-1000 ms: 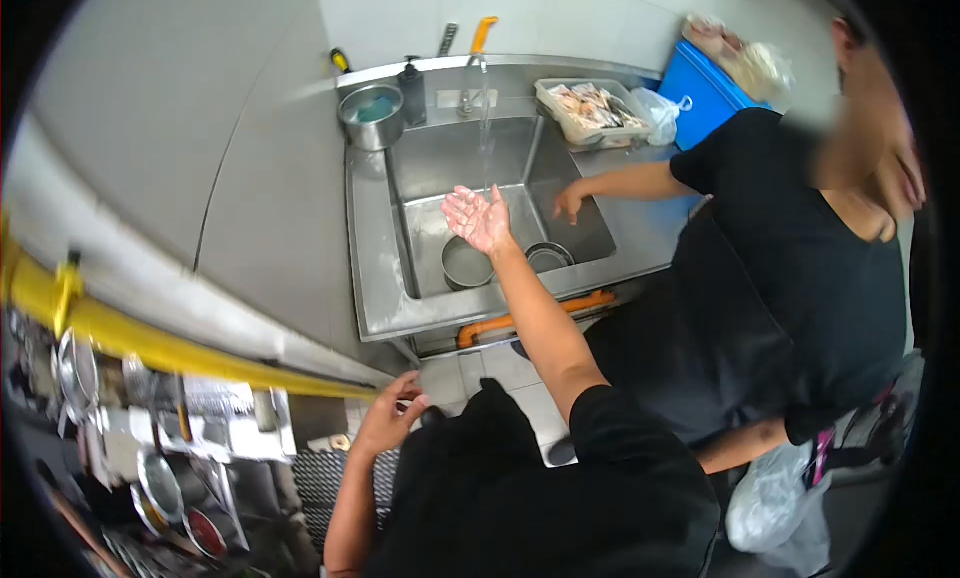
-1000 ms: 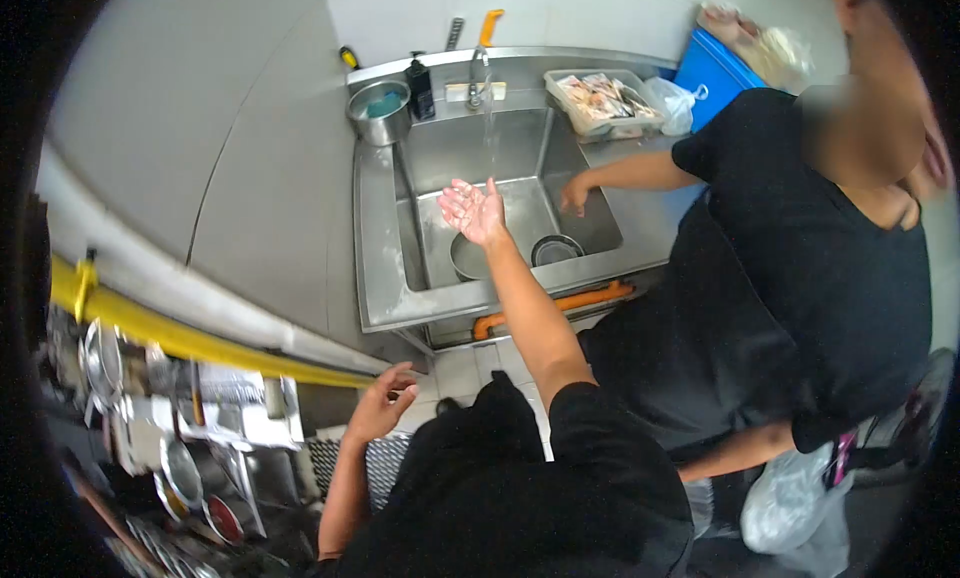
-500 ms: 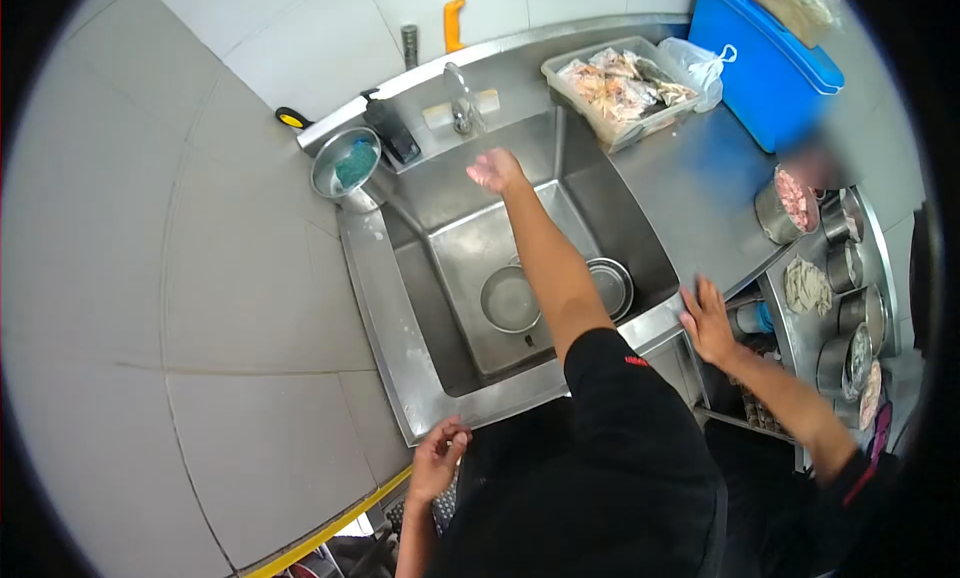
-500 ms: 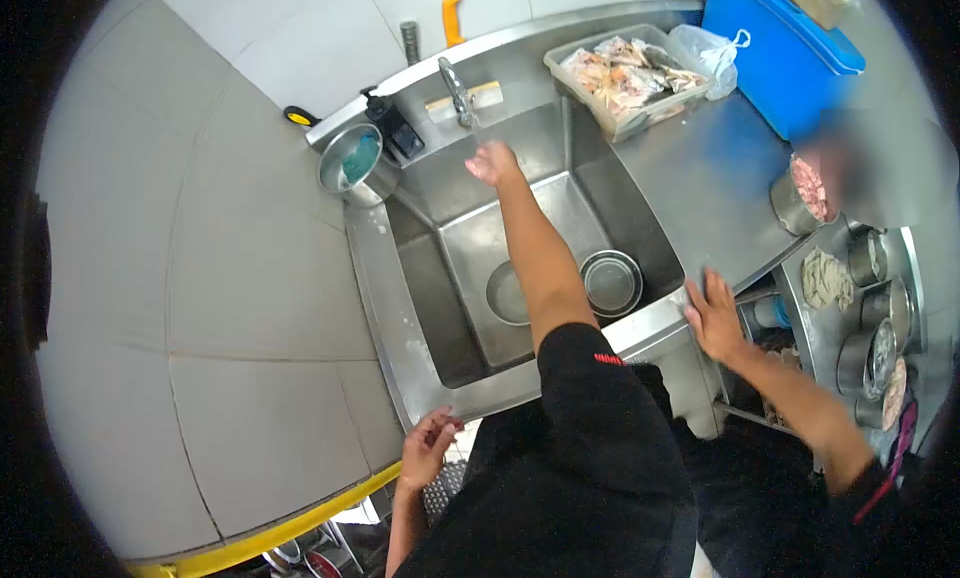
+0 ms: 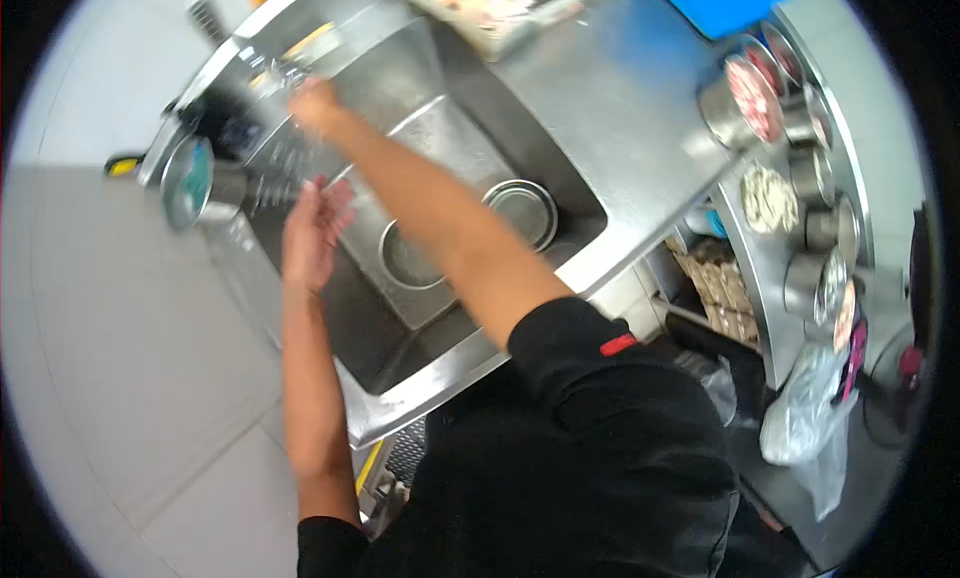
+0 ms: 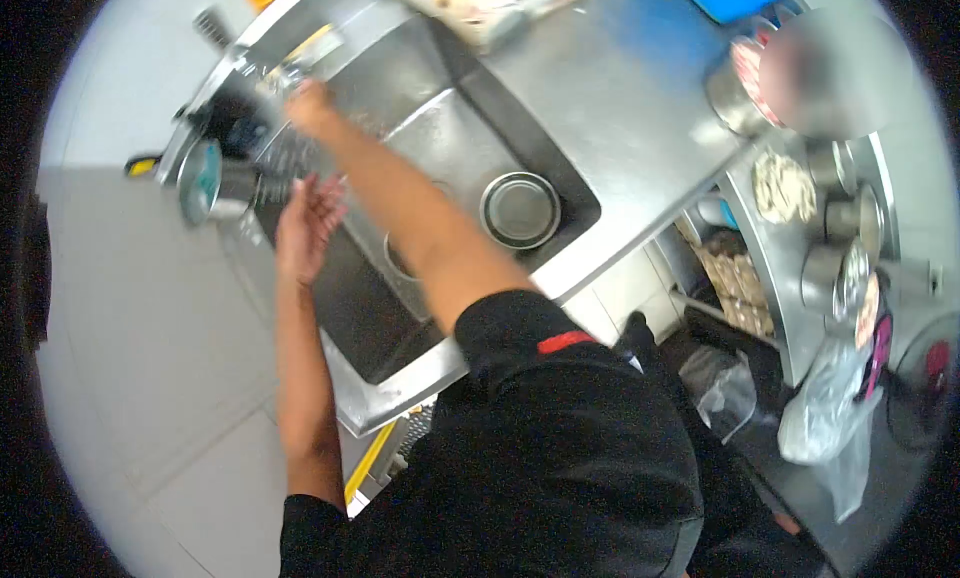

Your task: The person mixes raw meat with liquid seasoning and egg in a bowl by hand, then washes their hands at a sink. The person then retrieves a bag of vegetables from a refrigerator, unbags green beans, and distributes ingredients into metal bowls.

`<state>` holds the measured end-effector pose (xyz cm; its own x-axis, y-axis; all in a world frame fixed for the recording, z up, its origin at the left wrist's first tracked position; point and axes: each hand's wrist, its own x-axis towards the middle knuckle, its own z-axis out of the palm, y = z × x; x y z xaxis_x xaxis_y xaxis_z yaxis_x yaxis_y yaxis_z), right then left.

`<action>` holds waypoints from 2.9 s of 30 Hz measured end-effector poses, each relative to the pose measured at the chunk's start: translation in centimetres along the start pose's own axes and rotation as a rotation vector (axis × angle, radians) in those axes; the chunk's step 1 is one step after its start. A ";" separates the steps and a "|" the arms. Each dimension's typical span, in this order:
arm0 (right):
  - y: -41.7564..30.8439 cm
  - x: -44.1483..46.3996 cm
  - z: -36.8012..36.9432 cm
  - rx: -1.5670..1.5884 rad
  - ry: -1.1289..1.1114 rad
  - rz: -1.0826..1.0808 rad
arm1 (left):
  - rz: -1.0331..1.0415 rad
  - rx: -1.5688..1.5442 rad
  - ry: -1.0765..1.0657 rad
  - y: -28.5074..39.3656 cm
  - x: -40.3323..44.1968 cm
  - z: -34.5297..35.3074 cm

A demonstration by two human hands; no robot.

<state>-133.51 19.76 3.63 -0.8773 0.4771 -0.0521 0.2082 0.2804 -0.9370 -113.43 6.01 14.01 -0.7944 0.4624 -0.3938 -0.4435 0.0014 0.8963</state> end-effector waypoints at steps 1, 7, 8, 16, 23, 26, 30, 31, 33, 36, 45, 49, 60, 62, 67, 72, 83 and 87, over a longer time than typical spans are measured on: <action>2.5 1.2 1.7 -0.089 -0.012 -0.368 | -0.020 -0.102 -0.084 0.5 2.8 0.1; -3.2 -6.8 -0.7 1.287 0.256 0.416 | -0.007 -0.225 -0.035 0.8 15.2 -0.5; -2.2 -5.9 -0.3 1.290 0.263 0.409 | -0.050 -0.232 -0.069 -0.2 18.1 -2.3; 1.9 -5.9 -0.7 1.438 0.320 0.448 | -0.099 0.135 0.047 -3.5 25.9 -4.6; 0.8 -3.2 -0.5 0.959 0.255 0.247 | 0.061 -0.883 -0.229 1.2 13.5 4.4; 0.1 -1.6 -0.9 0.516 0.306 0.268 | 0.090 -0.687 -0.032 1.2 9.6 6.6; 3.2 -0.7 0.8 0.453 0.200 0.188 | -0.097 -0.613 -0.360 -1.7 15.5 0.8; 2.3 -1.7 0.0 0.442 0.212 0.180 | -0.076 -0.519 -0.201 0.8 14.9 2.6; 1.4 -2.8 -0.9 0.355 0.206 0.138 | -0.150 -0.496 -0.173 2.3 15.6 3.3; 3.4 -1.4 1.0 -0.050 0.167 -0.139 | -0.129 -0.432 -0.222 2.9 18.8 2.3; -5.6 -7.7 -8.4 1.116 0.216 0.413 | -0.020 -0.360 -0.258 3.2 22.7 2.0; -3.5 -1.9 -1.2 1.850 0.318 -0.303 | 0.018 -0.545 -0.466 4.0 21.2 1.8; -4.7 -7.1 -4.3 1.394 0.191 0.192 | -0.081 -0.554 -0.185 0.5 17.1 0.5; -4.6 -6.6 -4.4 1.396 0.172 0.183 | -0.127 -0.507 -0.196 1.8 17.9 0.6; -4.6 -6.2 -5.0 1.407 0.123 0.185 | -0.148 -0.443 -0.130 2.7 21.5 -1.4; -4.2 -7.1 -5.2 1.354 0.068 0.259 | -0.070 -0.323 -0.522 -0.1 33.9 -9.4; -1.3 -5.5 -4.8 0.901 0.003 0.340 | 0.252 -0.197 -0.560 -0.9 20.4 -0.6; -2.2 -4.1 -6.9 0.695 -0.024 0.360 | 0.371 0.351 0.015 1.8 12.7 3.1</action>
<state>-127.43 22.93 8.27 -0.8178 0.4193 -0.3941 0.1701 -0.4781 -0.8617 -123.04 14.67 11.23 -0.8791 0.4753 -0.0364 0.0341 0.1388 0.9897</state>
